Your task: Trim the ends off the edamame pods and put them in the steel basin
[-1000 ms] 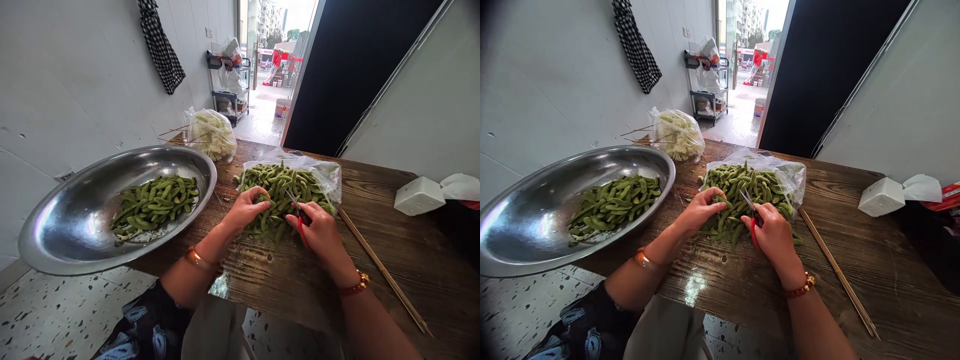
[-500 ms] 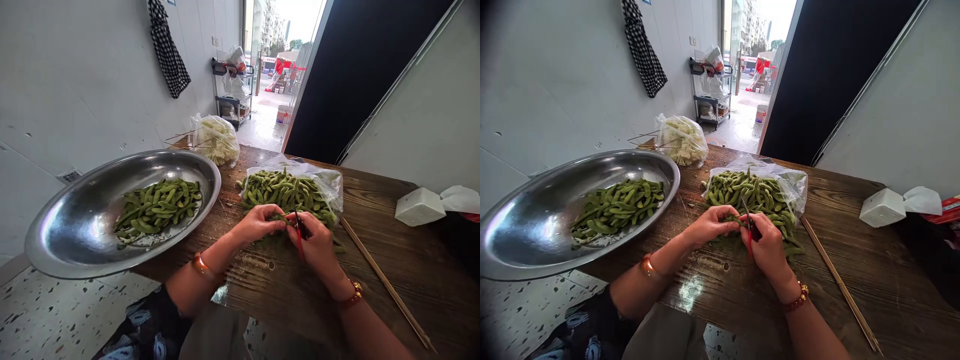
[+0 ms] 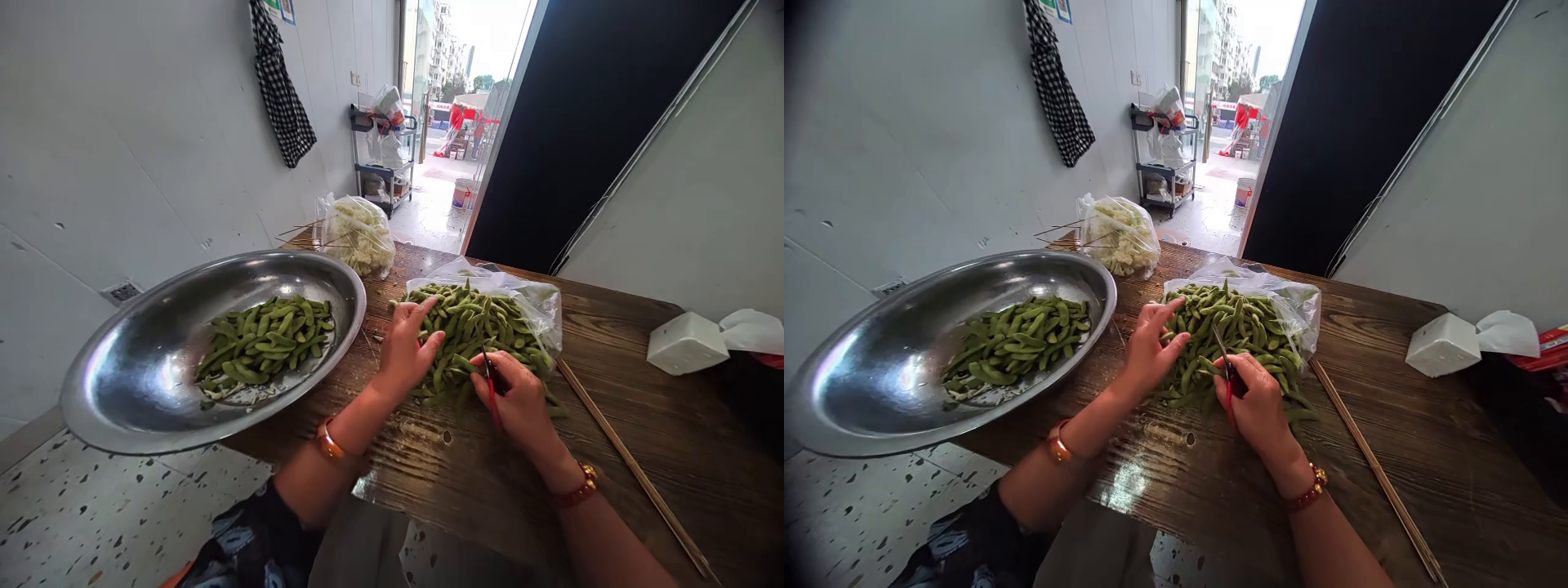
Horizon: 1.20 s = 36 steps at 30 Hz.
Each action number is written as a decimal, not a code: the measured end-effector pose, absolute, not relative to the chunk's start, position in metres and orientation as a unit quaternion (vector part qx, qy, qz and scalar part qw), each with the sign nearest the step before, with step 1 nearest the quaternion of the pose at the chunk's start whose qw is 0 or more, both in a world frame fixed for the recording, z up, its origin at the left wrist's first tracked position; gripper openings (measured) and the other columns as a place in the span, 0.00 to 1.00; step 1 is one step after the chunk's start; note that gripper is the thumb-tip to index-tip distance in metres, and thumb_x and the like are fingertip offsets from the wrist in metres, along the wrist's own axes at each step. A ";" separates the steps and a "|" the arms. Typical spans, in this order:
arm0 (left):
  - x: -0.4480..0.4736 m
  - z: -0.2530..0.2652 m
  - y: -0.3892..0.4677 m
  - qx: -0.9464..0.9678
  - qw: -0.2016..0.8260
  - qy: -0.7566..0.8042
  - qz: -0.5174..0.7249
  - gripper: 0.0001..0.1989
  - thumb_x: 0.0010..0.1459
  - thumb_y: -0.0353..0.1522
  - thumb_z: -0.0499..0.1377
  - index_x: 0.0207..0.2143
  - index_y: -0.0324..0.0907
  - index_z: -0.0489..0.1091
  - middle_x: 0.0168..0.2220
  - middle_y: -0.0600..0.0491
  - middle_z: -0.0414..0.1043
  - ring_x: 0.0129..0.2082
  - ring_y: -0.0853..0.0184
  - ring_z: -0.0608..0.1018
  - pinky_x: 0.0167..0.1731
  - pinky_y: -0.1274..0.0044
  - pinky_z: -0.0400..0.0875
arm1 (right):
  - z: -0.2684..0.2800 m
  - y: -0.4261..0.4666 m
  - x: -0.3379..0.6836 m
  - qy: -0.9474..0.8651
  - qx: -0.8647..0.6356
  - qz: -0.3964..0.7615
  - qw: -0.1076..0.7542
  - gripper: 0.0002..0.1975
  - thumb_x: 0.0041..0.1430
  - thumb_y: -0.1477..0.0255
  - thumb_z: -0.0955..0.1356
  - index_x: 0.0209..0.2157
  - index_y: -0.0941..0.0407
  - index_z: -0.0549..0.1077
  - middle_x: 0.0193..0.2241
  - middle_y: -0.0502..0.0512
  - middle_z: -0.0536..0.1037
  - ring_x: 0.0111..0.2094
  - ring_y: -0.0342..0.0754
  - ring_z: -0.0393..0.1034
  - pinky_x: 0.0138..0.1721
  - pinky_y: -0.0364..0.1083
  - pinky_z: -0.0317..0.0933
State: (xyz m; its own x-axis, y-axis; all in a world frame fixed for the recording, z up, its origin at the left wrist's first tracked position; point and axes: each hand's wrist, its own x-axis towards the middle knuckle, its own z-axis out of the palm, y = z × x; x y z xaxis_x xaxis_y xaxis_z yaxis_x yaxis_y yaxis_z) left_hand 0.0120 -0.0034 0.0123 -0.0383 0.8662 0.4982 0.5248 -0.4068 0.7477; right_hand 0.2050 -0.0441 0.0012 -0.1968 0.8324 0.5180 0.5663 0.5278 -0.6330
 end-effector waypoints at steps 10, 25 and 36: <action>0.029 0.011 -0.016 0.767 0.350 0.387 0.374 0.11 0.53 0.31 0.61 0.39 0.40 0.76 0.36 0.51 0.77 0.35 0.67 0.75 0.37 0.78 0.68 | -0.004 -0.042 0.206 -0.777 -0.453 0.138 0.414 0.07 0.58 0.73 0.66 0.40 0.53 0.71 0.35 0.54 0.76 0.37 0.49 0.71 0.39 0.48 0.66; 0.029 0.018 -0.017 0.717 0.477 0.355 0.363 0.09 0.53 0.34 0.61 0.31 0.35 0.75 0.26 0.54 0.71 0.27 0.72 0.68 0.29 0.80 0.63 | 0.003 -0.046 0.205 -0.691 -0.499 0.232 0.467 0.09 0.55 0.70 0.69 0.39 0.54 0.74 0.32 0.52 0.76 0.31 0.46 0.72 0.34 0.46 0.67; 0.024 0.020 -0.016 0.600 0.598 0.365 0.386 0.19 0.51 0.41 0.63 0.38 0.34 0.72 0.25 0.54 0.69 0.21 0.76 0.65 0.21 0.82 0.59 | 0.006 -0.043 0.210 -0.742 -0.465 0.156 0.458 0.12 0.57 0.69 0.69 0.43 0.53 0.74 0.37 0.53 0.75 0.36 0.46 0.71 0.38 0.46 0.68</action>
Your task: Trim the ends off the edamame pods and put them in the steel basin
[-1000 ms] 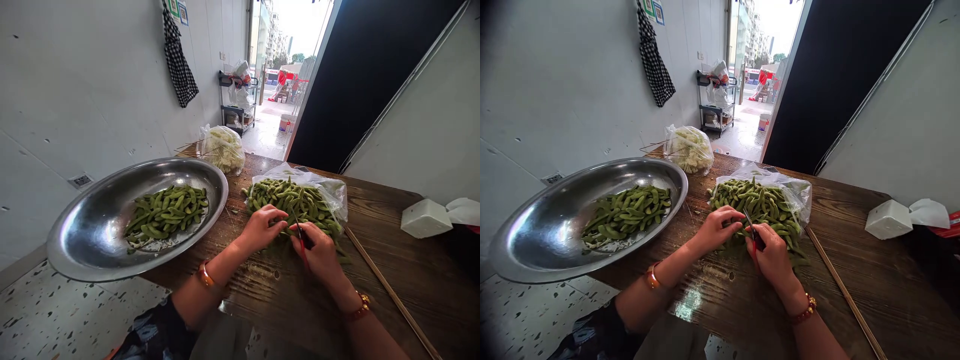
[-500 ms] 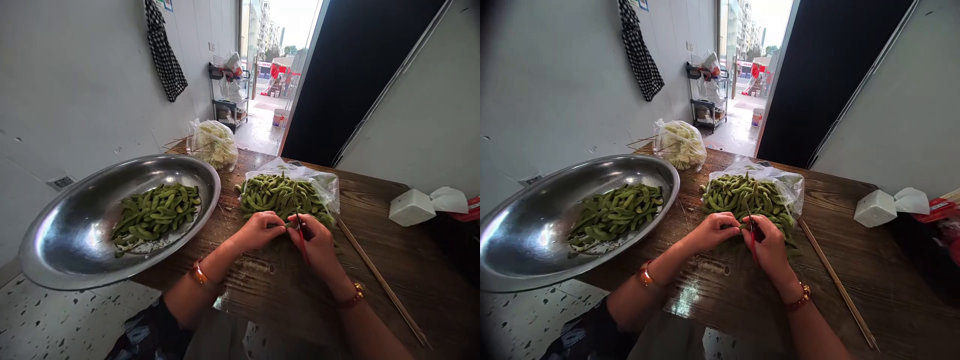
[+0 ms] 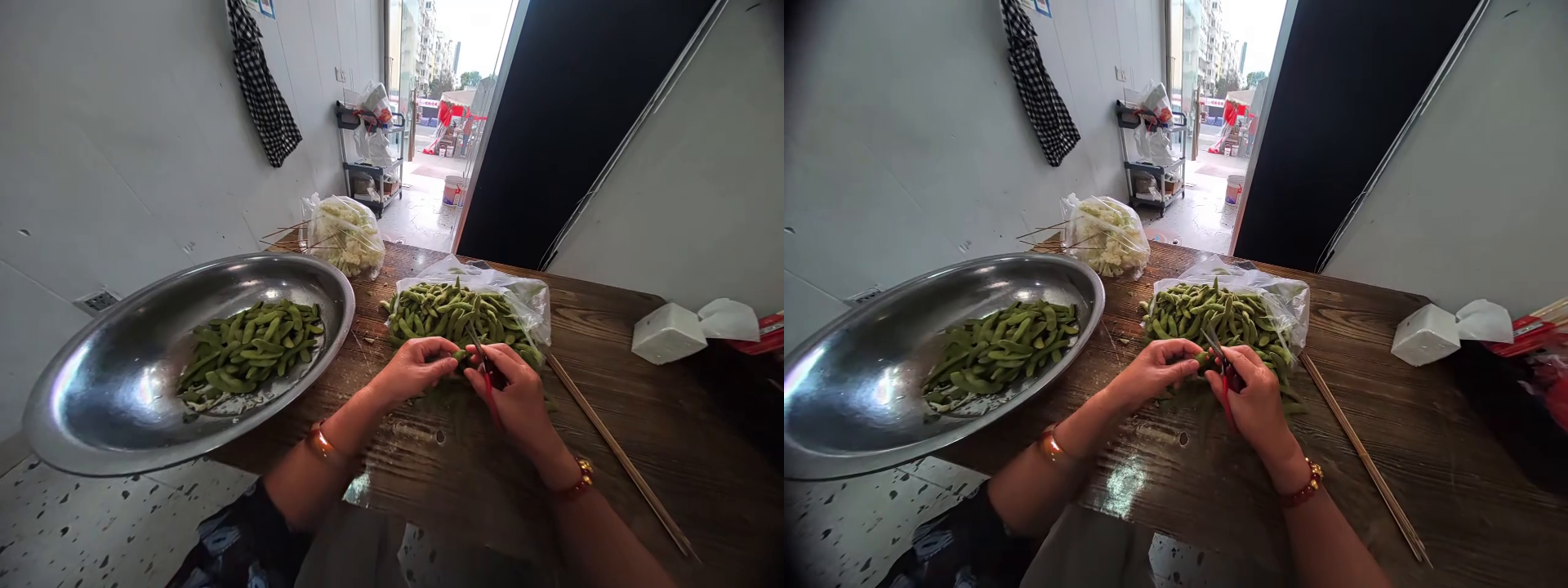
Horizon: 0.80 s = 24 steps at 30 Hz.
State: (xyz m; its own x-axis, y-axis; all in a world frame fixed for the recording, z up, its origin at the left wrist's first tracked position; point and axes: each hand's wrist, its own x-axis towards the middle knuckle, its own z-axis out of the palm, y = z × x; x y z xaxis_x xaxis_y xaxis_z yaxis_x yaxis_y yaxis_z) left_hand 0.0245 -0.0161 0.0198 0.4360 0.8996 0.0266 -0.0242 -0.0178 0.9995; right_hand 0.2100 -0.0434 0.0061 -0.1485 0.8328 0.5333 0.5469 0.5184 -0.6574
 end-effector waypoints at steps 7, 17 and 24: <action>0.021 0.021 -0.014 0.586 0.613 0.335 0.410 0.18 0.52 0.40 0.63 0.39 0.34 0.71 0.27 0.52 0.73 0.17 0.79 0.63 0.16 0.83 0.55 | 0.003 -0.044 0.211 -0.786 -0.469 0.119 0.384 0.15 0.55 0.66 0.71 0.45 0.53 0.74 0.40 0.55 0.75 0.39 0.49 0.72 0.41 0.48 0.68; 0.028 0.015 -0.017 0.604 0.622 0.319 0.381 0.16 0.53 0.39 0.62 0.38 0.34 0.70 0.25 0.56 0.68 0.16 0.80 0.62 0.16 0.84 0.54 | -0.002 -0.044 0.208 -0.779 -0.465 0.135 0.397 0.15 0.55 0.64 0.71 0.44 0.54 0.74 0.39 0.55 0.75 0.38 0.49 0.72 0.41 0.47 0.68; 0.024 0.021 -0.016 0.618 0.602 0.338 0.377 0.13 0.54 0.37 0.62 0.34 0.34 0.72 0.24 0.55 0.69 0.18 0.78 0.62 0.18 0.83 0.54 | -0.001 -0.044 0.209 -0.802 -0.440 0.128 0.384 0.12 0.58 0.66 0.69 0.43 0.55 0.74 0.35 0.55 0.75 0.35 0.48 0.71 0.37 0.46 0.67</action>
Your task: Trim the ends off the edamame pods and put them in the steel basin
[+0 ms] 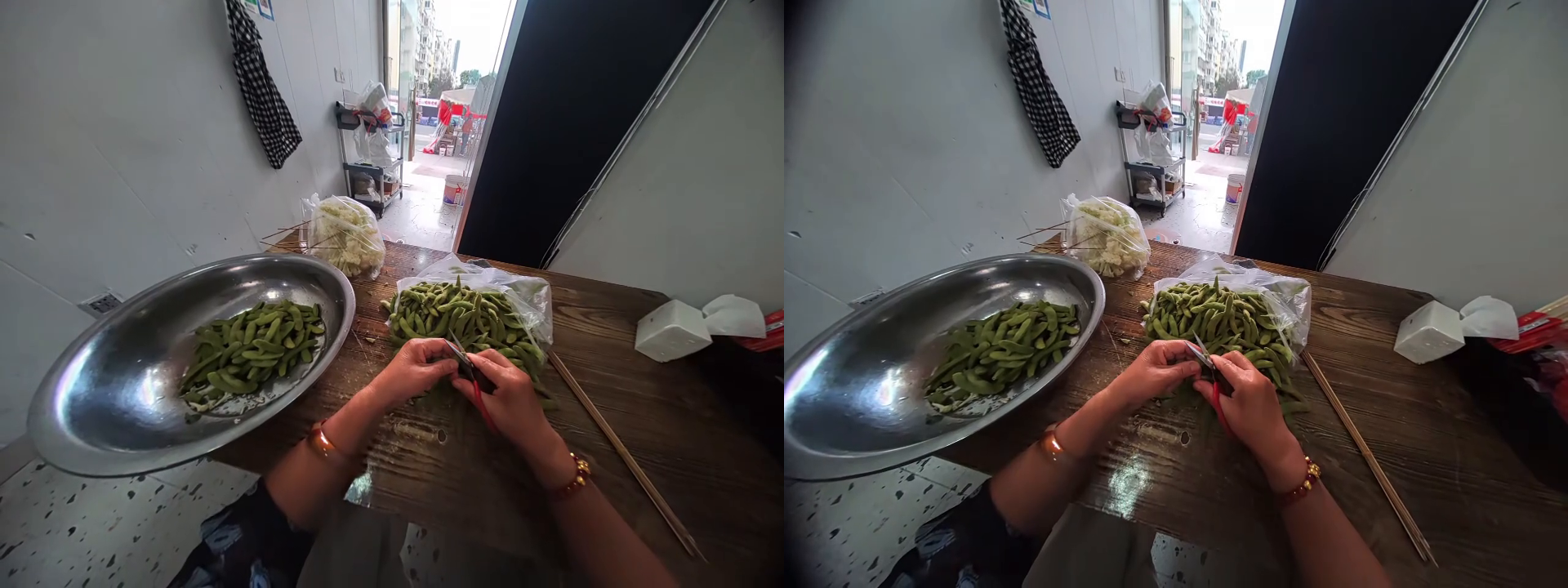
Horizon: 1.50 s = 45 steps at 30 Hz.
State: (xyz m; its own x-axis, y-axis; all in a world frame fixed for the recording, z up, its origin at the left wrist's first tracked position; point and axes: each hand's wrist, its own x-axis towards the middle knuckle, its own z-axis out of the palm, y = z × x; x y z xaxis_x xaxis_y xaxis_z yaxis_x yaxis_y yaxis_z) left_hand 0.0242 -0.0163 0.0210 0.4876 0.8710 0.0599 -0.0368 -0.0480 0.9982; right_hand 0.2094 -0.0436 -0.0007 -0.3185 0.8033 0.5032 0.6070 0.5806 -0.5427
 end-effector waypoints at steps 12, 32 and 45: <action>0.006 0.021 0.003 0.443 0.630 0.365 0.523 0.12 0.53 0.38 0.61 0.30 0.38 0.64 0.26 0.56 0.68 0.15 0.80 0.59 0.13 0.85 0.43 | 0.008 -0.040 0.217 -0.722 -0.499 0.172 0.448 0.14 0.56 0.62 0.70 0.41 0.55 0.77 0.33 0.53 0.76 0.32 0.46 0.70 0.35 0.45 0.64; 0.002 0.012 0.005 0.675 0.472 0.448 0.349 0.07 0.45 0.24 0.47 0.27 0.40 0.62 0.21 0.59 0.63 0.18 0.74 0.67 0.21 0.81 0.60 | 0.002 -0.036 0.214 -0.722 -0.487 0.147 0.469 0.15 0.58 0.60 0.69 0.42 0.54 0.76 0.34 0.55 0.77 0.33 0.49 0.72 0.36 0.48 0.67; 0.002 0.022 -0.012 0.829 0.138 0.537 0.069 0.07 0.50 0.36 0.60 0.31 0.43 0.69 0.37 0.50 0.70 0.36 0.62 0.74 0.33 0.75 0.64 | -0.002 -0.033 0.214 -0.728 -0.492 0.129 0.459 0.16 0.58 0.60 0.68 0.42 0.55 0.76 0.34 0.55 0.77 0.34 0.49 0.73 0.37 0.48 0.68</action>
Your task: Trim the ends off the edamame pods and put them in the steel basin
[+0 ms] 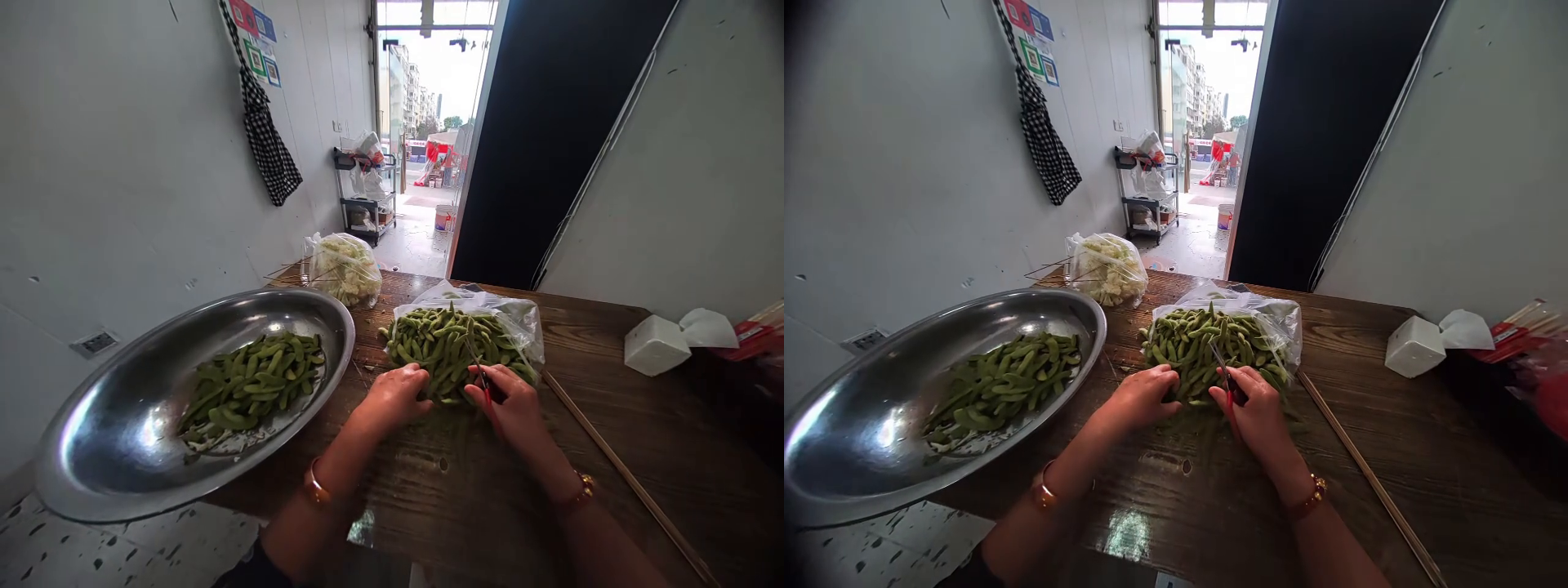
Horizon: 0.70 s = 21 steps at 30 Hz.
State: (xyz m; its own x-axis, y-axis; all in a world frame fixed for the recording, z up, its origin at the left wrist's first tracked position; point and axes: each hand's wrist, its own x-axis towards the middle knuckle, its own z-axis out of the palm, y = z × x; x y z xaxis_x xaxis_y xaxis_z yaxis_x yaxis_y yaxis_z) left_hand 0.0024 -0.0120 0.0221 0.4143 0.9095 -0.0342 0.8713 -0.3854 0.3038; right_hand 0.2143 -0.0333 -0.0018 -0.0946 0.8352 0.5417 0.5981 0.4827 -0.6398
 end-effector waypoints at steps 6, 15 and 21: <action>0.005 0.013 -0.009 0.829 0.170 0.515 0.138 0.03 0.47 0.27 0.55 0.27 0.42 0.67 0.32 0.52 0.67 0.31 0.67 0.71 0.29 0.77 0.61 | -0.002 -0.034 0.214 -0.726 -0.499 0.131 0.455 0.15 0.57 0.60 0.69 0.41 0.54 0.76 0.34 0.55 0.77 0.33 0.49 0.73 0.36 0.48 0.68; 0.003 0.031 -0.009 0.632 0.541 0.393 0.392 0.11 0.51 0.35 0.61 0.33 0.36 0.67 0.25 0.57 0.65 0.20 0.77 0.63 0.20 0.82 0.57 | 0.002 -0.038 0.215 -0.730 -0.495 0.131 0.452 0.16 0.57 0.60 0.69 0.43 0.54 0.76 0.36 0.56 0.77 0.35 0.50 0.73 0.38 0.49 0.68; 0.010 0.027 -0.012 0.625 0.579 0.353 0.387 0.17 0.56 0.41 0.59 0.39 0.35 0.70 0.28 0.53 0.70 0.18 0.79 0.63 0.18 0.83 0.55 | 0.002 -0.040 0.216 -0.768 -0.461 0.131 0.424 0.17 0.56 0.61 0.70 0.44 0.54 0.75 0.38 0.56 0.77 0.38 0.50 0.73 0.41 0.49 0.68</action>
